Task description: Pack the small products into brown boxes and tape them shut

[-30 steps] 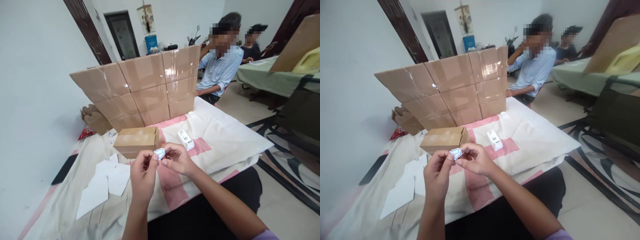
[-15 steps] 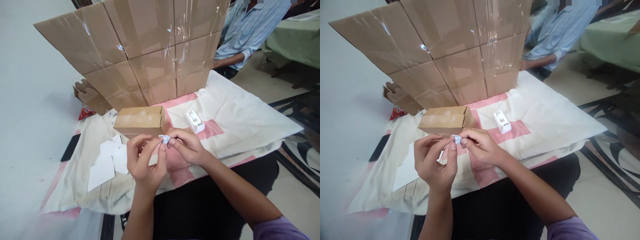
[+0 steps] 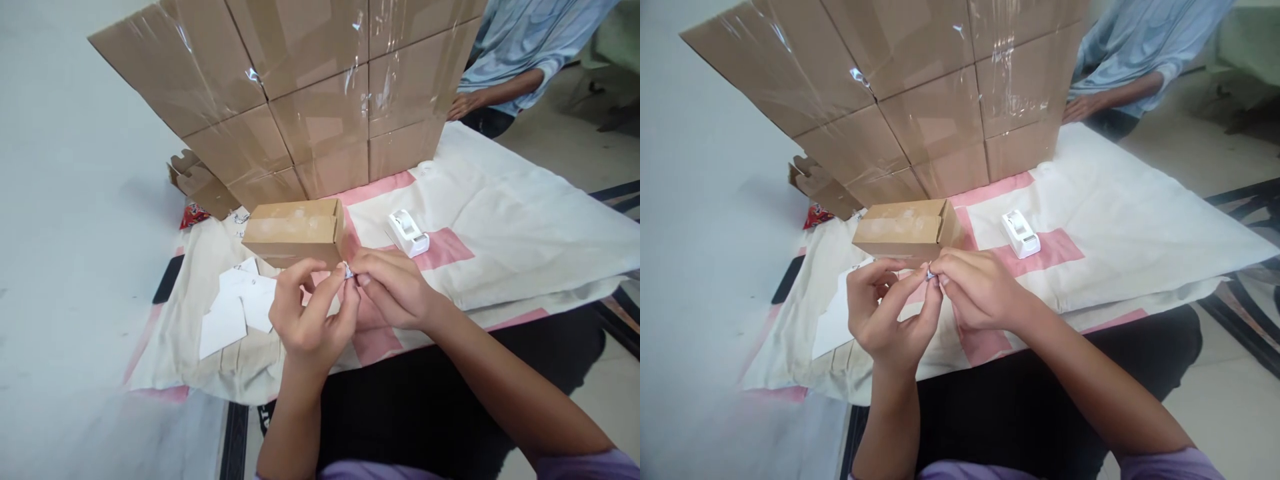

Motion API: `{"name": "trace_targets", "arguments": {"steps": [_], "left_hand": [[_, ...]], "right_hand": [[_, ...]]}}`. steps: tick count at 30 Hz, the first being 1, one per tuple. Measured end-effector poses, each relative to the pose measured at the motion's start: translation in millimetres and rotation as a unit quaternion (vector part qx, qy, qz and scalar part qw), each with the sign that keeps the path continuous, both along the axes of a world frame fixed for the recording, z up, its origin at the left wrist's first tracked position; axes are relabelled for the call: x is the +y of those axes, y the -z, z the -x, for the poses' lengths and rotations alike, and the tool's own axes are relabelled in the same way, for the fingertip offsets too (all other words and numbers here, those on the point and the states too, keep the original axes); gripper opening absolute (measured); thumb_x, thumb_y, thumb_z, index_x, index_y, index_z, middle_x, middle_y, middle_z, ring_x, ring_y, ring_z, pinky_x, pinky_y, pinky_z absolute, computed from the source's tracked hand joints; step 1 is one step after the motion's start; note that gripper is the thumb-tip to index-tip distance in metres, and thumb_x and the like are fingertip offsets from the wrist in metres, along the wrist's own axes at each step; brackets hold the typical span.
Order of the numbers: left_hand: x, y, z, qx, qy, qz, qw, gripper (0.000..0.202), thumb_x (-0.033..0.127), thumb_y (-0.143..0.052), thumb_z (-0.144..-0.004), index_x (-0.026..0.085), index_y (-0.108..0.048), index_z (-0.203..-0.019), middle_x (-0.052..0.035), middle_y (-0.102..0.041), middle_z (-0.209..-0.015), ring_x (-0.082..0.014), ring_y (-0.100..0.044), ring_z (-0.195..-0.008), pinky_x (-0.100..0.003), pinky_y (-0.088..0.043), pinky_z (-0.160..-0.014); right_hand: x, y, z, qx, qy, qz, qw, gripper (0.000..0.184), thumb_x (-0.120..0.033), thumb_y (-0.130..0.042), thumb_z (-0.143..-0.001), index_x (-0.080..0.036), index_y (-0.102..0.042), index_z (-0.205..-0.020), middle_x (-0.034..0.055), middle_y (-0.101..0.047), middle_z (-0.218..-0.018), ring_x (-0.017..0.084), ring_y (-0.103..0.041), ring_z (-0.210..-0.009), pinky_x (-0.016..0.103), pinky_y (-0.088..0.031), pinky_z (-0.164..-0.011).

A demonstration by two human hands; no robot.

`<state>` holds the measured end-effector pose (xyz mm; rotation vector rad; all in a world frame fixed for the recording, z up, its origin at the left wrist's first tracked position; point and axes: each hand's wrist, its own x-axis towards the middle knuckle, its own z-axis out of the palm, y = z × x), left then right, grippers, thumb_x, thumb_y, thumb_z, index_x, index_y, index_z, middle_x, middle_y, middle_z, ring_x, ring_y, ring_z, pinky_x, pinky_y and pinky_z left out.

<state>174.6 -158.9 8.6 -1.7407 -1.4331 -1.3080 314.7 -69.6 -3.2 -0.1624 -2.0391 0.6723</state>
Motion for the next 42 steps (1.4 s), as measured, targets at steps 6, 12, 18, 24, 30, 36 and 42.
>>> {"name": "trace_targets", "arguments": {"steps": [6, 12, 18, 24, 30, 36, 42], "left_hand": [[3.9, 3.4, 7.6, 0.012, 0.03, 0.024, 0.999, 0.027, 0.006, -0.075, -0.079, 0.019, -0.072, -0.102, -0.0077, -0.062, -0.104, -0.0137, -0.057, -0.079, -0.028, -0.049, -0.066], [6.9, 5.3, 7.2, 0.03, 0.029, 0.037, 0.998, 0.026, 0.007, -0.074, -0.081, 0.018, -0.071, -0.105, -0.0077, -0.063, -0.103, -0.0137, -0.058, -0.079, -0.028, -0.051, -0.068], [13.7, 6.4, 1.5, 0.013, 0.033, 0.066, 0.997, 0.023, 0.009, -0.072, -0.085, 0.014, -0.069, -0.106, -0.0098, -0.062, -0.108, -0.0152, -0.063, -0.089, -0.028, -0.054, -0.075], [14.0, 5.8, 2.2, -0.016, 0.055, 0.081, 0.995, 0.017, 0.012, -0.067, -0.09, 0.017, -0.069, -0.106, -0.0079, -0.062, -0.105, -0.0138, -0.062, -0.086, -0.026, -0.051, -0.07], [11.4, 7.0, 8.5, 0.037, 0.04, 0.104, 0.993, 0.015, 0.012, -0.065, -0.092, 0.016, -0.067, -0.107, -0.0096, -0.064, -0.104, -0.0154, -0.063, -0.086, -0.028, -0.05, -0.074], [12.7, 13.1, 12.9, 0.12, 0.019, 0.122, 0.985, 0.013, 0.008, -0.061, -0.094, 0.014, -0.066, -0.105, -0.0105, -0.068, -0.103, -0.0171, -0.067, -0.088, -0.027, -0.049, -0.073], [19.3, 24.8, 7.5, 0.163, 0.02, 0.161, 0.973, 0.018, 0.005, -0.053, -0.095, 0.014, -0.063, -0.108, -0.0089, -0.07, -0.107, -0.0178, -0.071, -0.089, -0.026, -0.052, -0.069]], "right_hand": [[4.1, 4.2, 0.2, -0.027, 0.084, -0.122, 0.989, 0.022, -0.012, -0.038, -0.098, -0.023, -0.057, -0.097, 0.0017, -0.061, -0.079, 0.016, -0.055, -0.067, 0.03, -0.039, -0.058], [7.8, 4.5, -1.8, -0.039, 0.104, -0.119, 0.987, 0.023, -0.013, -0.037, -0.097, -0.024, -0.056, -0.092, -0.0003, -0.056, -0.073, 0.015, -0.05, -0.061, 0.03, -0.036, -0.056], [1.8, 12.6, 4.3, 0.008, 0.099, -0.015, 0.995, 0.02, -0.012, -0.038, -0.099, -0.023, -0.054, -0.095, 0.001, -0.057, -0.077, 0.015, -0.053, -0.064, 0.029, -0.041, -0.059], [-4.8, 15.6, 11.6, 0.033, 0.109, 0.047, 0.992, 0.019, -0.01, -0.039, -0.097, -0.023, -0.049, -0.086, -0.0004, -0.056, -0.073, 0.013, -0.051, -0.059, 0.028, -0.039, -0.056], [2.1, 13.8, 7.4, -0.022, 0.12, 0.019, 0.992, 0.018, -0.011, -0.04, -0.094, -0.023, -0.048, -0.083, -0.0015, -0.054, -0.071, 0.013, -0.049, -0.059, 0.027, -0.038, -0.058], [-2.0, 0.3, 1.8, -0.153, 0.182, -0.004, 0.971, 0.018, -0.018, -0.043, -0.091, -0.022, -0.045, -0.073, -0.0011, -0.052, -0.062, 0.014, -0.044, -0.054, 0.03, -0.029, -0.056], [-19.7, -20.7, 1.1, -0.335, 0.264, 0.139, 0.894, 0.016, -0.02, -0.049, -0.093, -0.017, -0.062, -0.084, 0.0091, -0.071, -0.077, 0.02, -0.06, -0.063, 0.032, -0.026, -0.057]]}}
